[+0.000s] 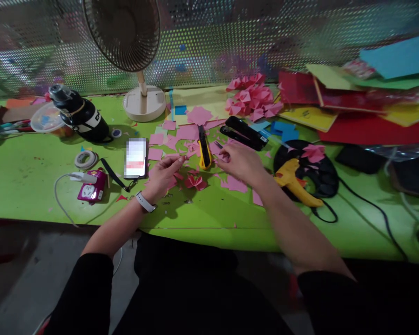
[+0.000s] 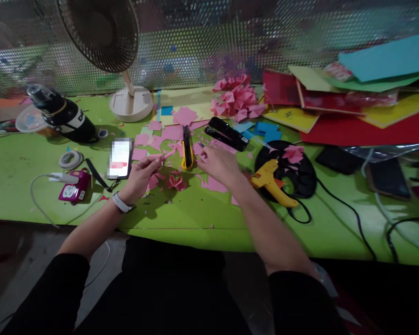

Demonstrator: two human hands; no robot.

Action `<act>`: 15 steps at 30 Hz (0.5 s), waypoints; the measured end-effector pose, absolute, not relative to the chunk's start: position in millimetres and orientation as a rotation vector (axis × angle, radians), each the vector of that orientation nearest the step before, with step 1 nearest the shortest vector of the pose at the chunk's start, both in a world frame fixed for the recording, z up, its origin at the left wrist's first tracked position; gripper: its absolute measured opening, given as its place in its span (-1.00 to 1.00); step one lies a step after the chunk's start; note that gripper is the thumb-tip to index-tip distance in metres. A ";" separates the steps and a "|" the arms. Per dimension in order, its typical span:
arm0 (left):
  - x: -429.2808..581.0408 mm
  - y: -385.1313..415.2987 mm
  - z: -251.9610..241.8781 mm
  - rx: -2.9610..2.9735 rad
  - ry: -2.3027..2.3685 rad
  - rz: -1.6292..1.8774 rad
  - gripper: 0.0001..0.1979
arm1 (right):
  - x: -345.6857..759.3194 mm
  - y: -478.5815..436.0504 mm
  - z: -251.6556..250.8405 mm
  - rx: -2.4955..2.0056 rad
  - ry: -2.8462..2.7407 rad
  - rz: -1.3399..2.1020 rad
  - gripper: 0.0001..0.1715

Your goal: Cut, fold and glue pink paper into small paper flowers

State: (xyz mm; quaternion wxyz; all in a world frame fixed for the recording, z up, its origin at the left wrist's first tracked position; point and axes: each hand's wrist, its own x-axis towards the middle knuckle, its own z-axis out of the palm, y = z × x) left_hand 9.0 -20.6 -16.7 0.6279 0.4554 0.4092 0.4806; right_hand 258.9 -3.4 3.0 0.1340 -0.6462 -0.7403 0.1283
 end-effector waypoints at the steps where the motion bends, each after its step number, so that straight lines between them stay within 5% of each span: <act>1: 9.0 -20.6 -16.3 1.038 0.928 1.099 -0.79 | 255.5 -0.5 0.7 -1.881 -2.145 0.379 -0.82; 8: 8.5 -21.8 -11.4 0.980 0.923 1.060 -0.75 | 247.4 16.3 -4.9 -1.960 -2.049 0.463 -0.96; 15: 9.6 -21.9 -11.9 0.937 0.935 1.063 -0.70 | 249.8 27.0 1.3 -2.010 -2.158 0.488 -0.85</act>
